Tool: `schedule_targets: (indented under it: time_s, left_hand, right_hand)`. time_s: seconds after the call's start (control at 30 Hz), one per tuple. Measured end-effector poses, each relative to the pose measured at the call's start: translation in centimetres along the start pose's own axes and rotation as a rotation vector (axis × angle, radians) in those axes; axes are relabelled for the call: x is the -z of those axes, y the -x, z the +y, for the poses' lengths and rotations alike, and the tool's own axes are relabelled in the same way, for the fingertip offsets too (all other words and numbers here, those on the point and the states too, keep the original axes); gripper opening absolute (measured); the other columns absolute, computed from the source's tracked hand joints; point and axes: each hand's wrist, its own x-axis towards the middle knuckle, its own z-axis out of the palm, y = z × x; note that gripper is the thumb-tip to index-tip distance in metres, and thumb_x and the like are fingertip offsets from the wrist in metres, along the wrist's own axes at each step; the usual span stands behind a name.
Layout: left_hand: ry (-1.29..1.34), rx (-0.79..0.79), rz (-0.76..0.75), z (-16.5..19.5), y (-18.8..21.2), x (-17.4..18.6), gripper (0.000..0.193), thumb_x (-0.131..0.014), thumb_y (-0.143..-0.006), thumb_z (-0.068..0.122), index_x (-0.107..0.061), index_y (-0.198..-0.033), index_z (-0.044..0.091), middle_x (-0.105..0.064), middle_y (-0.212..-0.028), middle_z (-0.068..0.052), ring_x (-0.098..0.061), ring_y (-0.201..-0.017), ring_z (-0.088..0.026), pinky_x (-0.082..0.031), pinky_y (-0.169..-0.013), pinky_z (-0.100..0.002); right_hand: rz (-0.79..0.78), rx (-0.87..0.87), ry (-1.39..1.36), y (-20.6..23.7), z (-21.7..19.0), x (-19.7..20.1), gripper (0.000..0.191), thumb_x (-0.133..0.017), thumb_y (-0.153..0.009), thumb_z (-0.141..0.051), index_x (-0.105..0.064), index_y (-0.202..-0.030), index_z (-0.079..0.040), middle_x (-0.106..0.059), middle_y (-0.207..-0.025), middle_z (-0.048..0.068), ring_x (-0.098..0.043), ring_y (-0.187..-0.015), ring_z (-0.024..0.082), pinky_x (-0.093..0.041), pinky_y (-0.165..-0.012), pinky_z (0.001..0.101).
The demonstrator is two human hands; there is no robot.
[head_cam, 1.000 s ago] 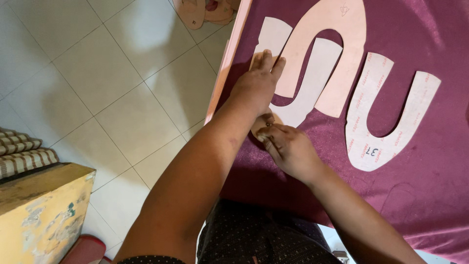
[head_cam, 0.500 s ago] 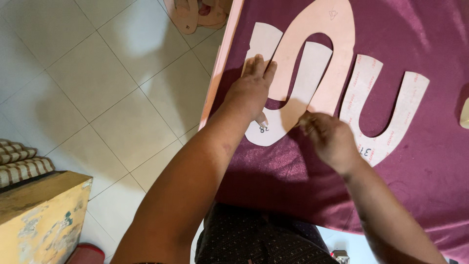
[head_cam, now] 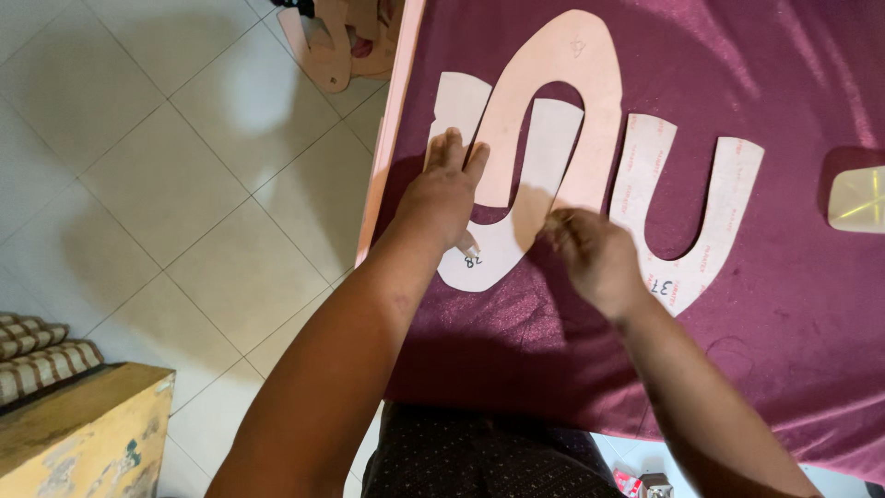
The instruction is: The person places U-shaped paper patterns onto a maroon fabric sheet and secures them with pins. They adjust the fabric and patterns, then insert pins along the edges to hold the shapes in place.
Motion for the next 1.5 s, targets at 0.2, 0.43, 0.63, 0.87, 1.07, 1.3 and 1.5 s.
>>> schedule_targets:
  time_s: [0.2,0.43,0.63,0.87,1.07,1.3,1.5]
  left_hand:
    - [0.022,-0.001,-0.007,0.1,0.4,0.2,0.141,-0.101,-0.053,0.019,-0.012,-0.162,0.016,0.002,-0.168,-0.022,-0.004,-0.156,-0.038,-0.028,-0.123,-0.036]
    - [0.107,-0.055,0.079,-0.5,0.9,-0.4,0.13,-0.099,-0.056,0.021,-0.02,-0.159,0.012,-0.002,-0.168,-0.02,-0.005,-0.156,-0.035,-0.03,-0.122,-0.038]
    - [-0.018,-0.088,0.342,-2.2,2.7,-4.2,0.095,-0.082,-0.08,0.046,-0.034,-0.15,0.004,-0.016,-0.164,-0.019,-0.013,-0.155,-0.032,-0.021,-0.125,-0.056]
    - [0.154,-0.13,0.378,-4.6,9.3,-11.2,0.072,-0.06,-0.095,0.048,-0.04,-0.149,0.004,-0.017,-0.165,-0.019,-0.021,-0.149,-0.045,-0.027,-0.119,-0.055]
    - [0.137,-0.079,0.185,-6.3,15.2,-12.3,0.069,-0.057,-0.095,0.043,-0.038,-0.152,0.01,-0.019,-0.168,-0.01,-0.018,-0.153,-0.033,-0.016,-0.124,-0.047]
    - [-0.11,-0.008,-0.018,-5.1,15.2,-10.1,0.073,-0.048,-0.1,0.052,-0.024,-0.158,0.014,-0.016,-0.167,-0.007,-0.015,-0.154,-0.024,-0.005,-0.128,-0.045]
    - [-0.11,-0.218,0.08,-2.8,13.9,-6.1,0.076,-0.052,-0.096,0.048,-0.023,-0.159,0.016,-0.008,-0.171,-0.005,-0.013,-0.154,-0.024,-0.006,-0.126,-0.049]
  right_hand:
    - [0.261,-0.025,0.007,-1.5,1.9,1.9,0.02,-0.059,-0.109,-0.011,-0.07,-0.1,0.004,-0.073,-0.086,0.015,-0.072,-0.077,0.025,-0.058,-0.069,0.0361]
    - [0.352,-0.127,0.165,-0.3,3.2,-1.6,0.035,-0.061,-0.103,-0.02,-0.063,-0.131,0.0,-0.062,-0.132,0.023,-0.073,-0.088,0.028,-0.063,-0.074,0.0356]
    - [0.164,-0.637,0.264,-2.0,1.0,-1.6,0.086,-0.072,-0.091,-0.054,-0.035,-0.152,-0.005,-0.032,-0.15,0.02,-0.067,-0.104,0.042,-0.061,-0.081,0.044]
    - [0.177,-0.783,0.168,-4.7,-0.9,-0.6,0.078,-0.075,-0.091,-0.049,-0.042,-0.144,-0.003,-0.039,-0.143,0.021,-0.066,-0.109,0.041,-0.056,-0.094,0.0459]
    - [0.242,-0.847,0.077,-5.7,-0.8,0.0,0.082,-0.084,-0.082,-0.042,-0.044,-0.14,-0.002,-0.047,-0.138,0.02,-0.063,-0.116,0.037,-0.055,-0.095,0.0435]
    - [0.201,-0.829,0.146,-5.7,-3.0,0.9,0.074,-0.08,-0.085,-0.045,-0.048,-0.139,-0.005,-0.045,-0.141,0.018,-0.067,-0.11,0.034,-0.058,-0.09,0.0431]
    - [0.178,-0.804,0.244,-5.0,-4.9,2.0,0.075,-0.078,-0.085,-0.056,-0.054,-0.132,-0.003,-0.047,-0.14,0.02,-0.068,-0.109,0.034,-0.059,-0.088,0.0413]
